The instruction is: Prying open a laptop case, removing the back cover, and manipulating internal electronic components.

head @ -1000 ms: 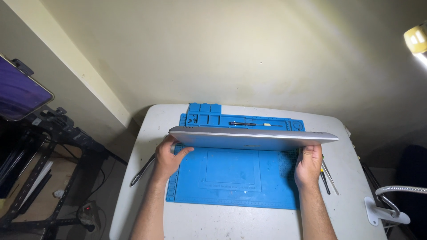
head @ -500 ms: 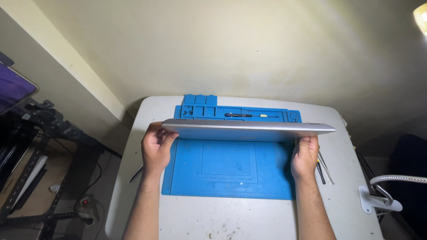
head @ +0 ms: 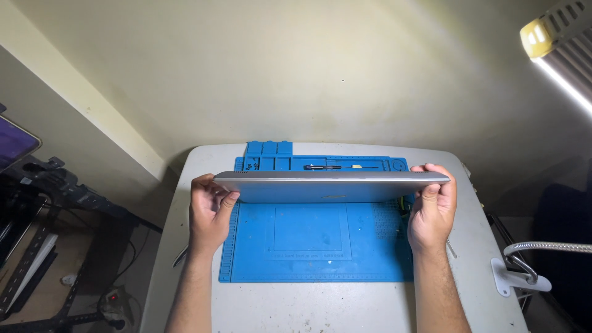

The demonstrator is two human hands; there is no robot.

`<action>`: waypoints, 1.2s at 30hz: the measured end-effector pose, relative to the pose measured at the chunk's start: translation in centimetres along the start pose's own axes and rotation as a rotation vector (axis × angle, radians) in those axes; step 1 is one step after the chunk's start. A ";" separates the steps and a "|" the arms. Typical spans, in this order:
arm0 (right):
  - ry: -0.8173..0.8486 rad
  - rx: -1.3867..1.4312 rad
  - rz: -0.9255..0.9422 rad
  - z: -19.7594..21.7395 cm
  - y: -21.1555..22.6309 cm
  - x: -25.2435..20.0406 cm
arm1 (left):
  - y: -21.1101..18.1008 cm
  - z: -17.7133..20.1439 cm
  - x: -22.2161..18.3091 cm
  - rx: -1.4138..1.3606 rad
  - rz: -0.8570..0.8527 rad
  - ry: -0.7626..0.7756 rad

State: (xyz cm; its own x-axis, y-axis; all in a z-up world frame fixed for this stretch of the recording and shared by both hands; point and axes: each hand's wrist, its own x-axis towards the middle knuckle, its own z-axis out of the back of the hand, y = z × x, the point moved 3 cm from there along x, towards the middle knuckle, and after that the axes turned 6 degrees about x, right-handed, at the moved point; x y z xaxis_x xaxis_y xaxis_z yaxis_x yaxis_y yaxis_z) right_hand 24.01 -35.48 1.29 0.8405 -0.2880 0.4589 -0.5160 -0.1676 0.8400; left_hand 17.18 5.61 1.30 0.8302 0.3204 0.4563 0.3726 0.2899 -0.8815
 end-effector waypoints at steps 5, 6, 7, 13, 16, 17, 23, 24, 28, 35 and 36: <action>0.000 -0.019 0.007 -1.2 1.7 -0.1 | -5.9 -0.8 0.9 -0.022 -0.181 0.109; 0.000 -0.028 0.018 -1.6 2.1 -0.1 | -7.0 -1.3 1.1 -0.022 -0.237 0.120; -0.001 -0.028 0.016 -1.6 2.2 -0.1 | -6.6 -1.3 1.1 -0.022 -0.235 0.121; 0.053 -0.162 0.161 -3.2 4.9 -0.3 | -6.0 -0.5 1.6 0.071 -0.218 -0.031; 0.142 -0.263 0.322 -3.7 6.2 0.1 | -8.3 -0.4 1.9 0.087 -0.202 0.007; 0.148 -0.293 0.333 -3.1 5.7 0.3 | -10.0 -0.4 1.9 0.184 -0.255 0.007; 0.189 -0.303 0.350 -2.5 5.4 1.0 | -14.3 -4.5 0.1 0.850 -0.647 -0.025; 0.194 -0.296 0.356 -2.5 5.4 1.0 | -14.8 -5.7 0.0 0.864 -0.674 0.002; 0.165 -0.238 0.369 -2.7 3.4 0.5 | -13.4 -8.5 0.8 0.947 -0.725 -0.019; 0.015 -0.124 -0.059 5.1 -13.3 -3.4 | -13.2 -8.8 2.1 0.832 -0.642 -0.037; 0.030 -0.128 -0.081 5.4 -14.3 -3.9 | -13.5 -8.7 2.2 0.835 -0.623 -0.014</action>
State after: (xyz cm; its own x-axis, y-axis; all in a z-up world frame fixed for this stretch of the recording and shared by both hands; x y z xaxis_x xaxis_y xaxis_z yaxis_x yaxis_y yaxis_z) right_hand 27.24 -37.02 -14.08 0.8841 -0.2496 0.3951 -0.4228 -0.0673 0.9037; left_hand 17.61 -5.45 13.16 0.5820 -0.0910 0.8081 0.3235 0.9376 -0.1274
